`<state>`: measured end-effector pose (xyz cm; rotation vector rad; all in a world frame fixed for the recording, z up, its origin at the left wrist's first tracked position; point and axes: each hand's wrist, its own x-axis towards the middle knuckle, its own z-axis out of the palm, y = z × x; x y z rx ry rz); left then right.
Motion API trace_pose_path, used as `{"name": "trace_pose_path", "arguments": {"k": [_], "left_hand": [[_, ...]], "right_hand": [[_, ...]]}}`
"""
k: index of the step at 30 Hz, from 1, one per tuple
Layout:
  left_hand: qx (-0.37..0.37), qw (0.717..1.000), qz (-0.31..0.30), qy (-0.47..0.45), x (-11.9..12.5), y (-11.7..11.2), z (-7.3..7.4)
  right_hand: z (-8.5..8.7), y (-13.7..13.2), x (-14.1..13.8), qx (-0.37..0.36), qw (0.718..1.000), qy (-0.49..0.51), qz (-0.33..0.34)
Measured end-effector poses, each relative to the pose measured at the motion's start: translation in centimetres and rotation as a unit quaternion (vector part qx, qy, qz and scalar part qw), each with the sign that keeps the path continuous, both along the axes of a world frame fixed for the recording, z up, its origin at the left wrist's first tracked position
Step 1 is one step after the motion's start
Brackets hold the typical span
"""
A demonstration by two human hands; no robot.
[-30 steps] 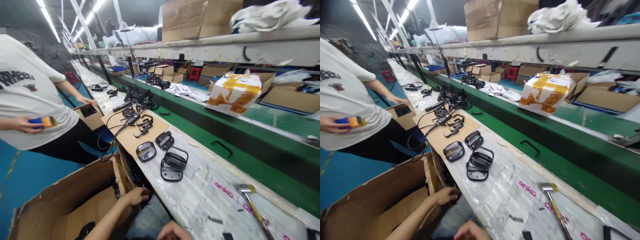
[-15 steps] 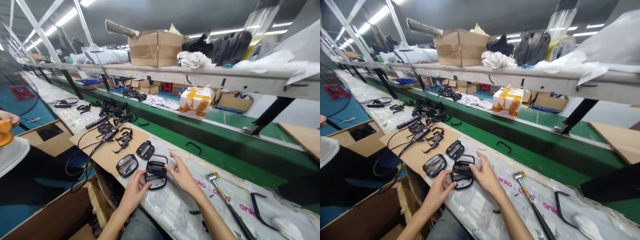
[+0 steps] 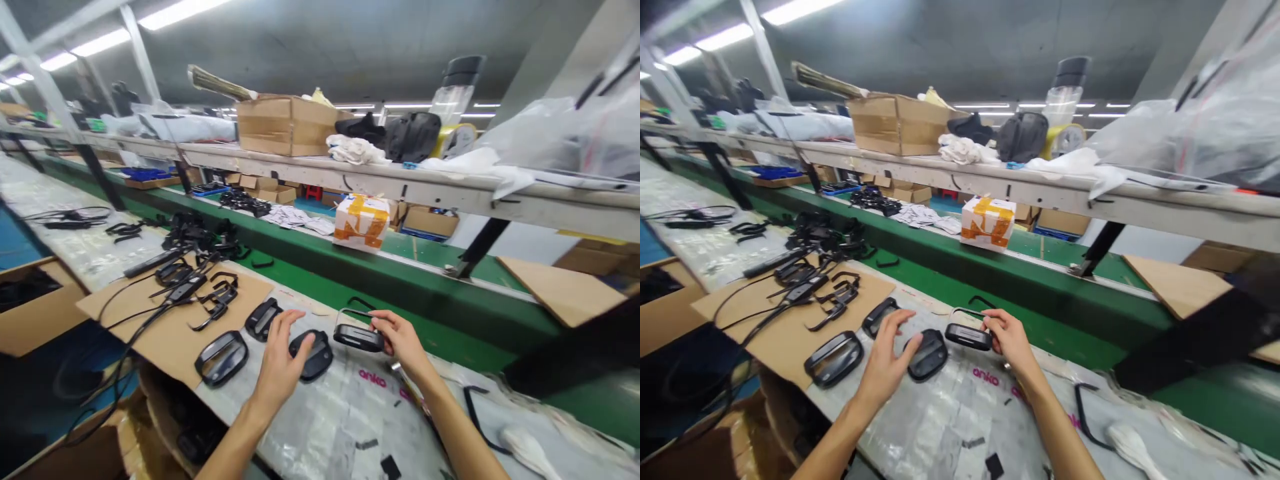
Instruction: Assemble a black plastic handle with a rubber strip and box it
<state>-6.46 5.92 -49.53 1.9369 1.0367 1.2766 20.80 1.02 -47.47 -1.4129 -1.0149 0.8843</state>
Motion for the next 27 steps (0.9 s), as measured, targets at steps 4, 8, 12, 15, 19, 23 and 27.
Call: {"name": "trace_pose_path", "arguments": {"k": [4, 8, 12, 15, 19, 23, 27], "left_hand": [[-0.047, 0.973, -0.219, 0.049, 6.8, 1.8, 4.3], [-0.276, 0.863, -0.419, 0.061, 12.5, 2.8, 4.4], [-0.422, 0.766, -0.484, -0.032, 14.8, 1.0, 1.7], [-0.483, 0.737, -0.454, -0.13, 15.1, -1.5, -0.4], [-0.551, 0.689, -0.423, -0.204, 15.2, -3.4, -1.6], [-0.606, 0.649, -0.388, -0.246, 15.2, -3.1, -2.1], [-0.624, 0.628, -0.377, -0.272, 15.1, -2.0, -3.1]], "right_hand": [[0.9, -2.9, 1.8, -0.035, 0.999, 0.028, -0.011], [2.1, -5.7, 3.7, -0.044, 0.998, 0.046, -0.027], [2.4, -7.6, 5.0, -0.018, 0.998, 0.053, -0.036], [0.8, -7.8, 5.5, 0.0, 0.996, 0.063, -0.068], [-2.6, -7.6, 6.2, 0.006, 0.989, 0.036, -0.142], [-4.5, -7.4, 6.8, -0.001, 0.988, -0.042, -0.147], [-4.2, -4.4, 7.3, 0.0, 0.987, -0.153, -0.055]]}}
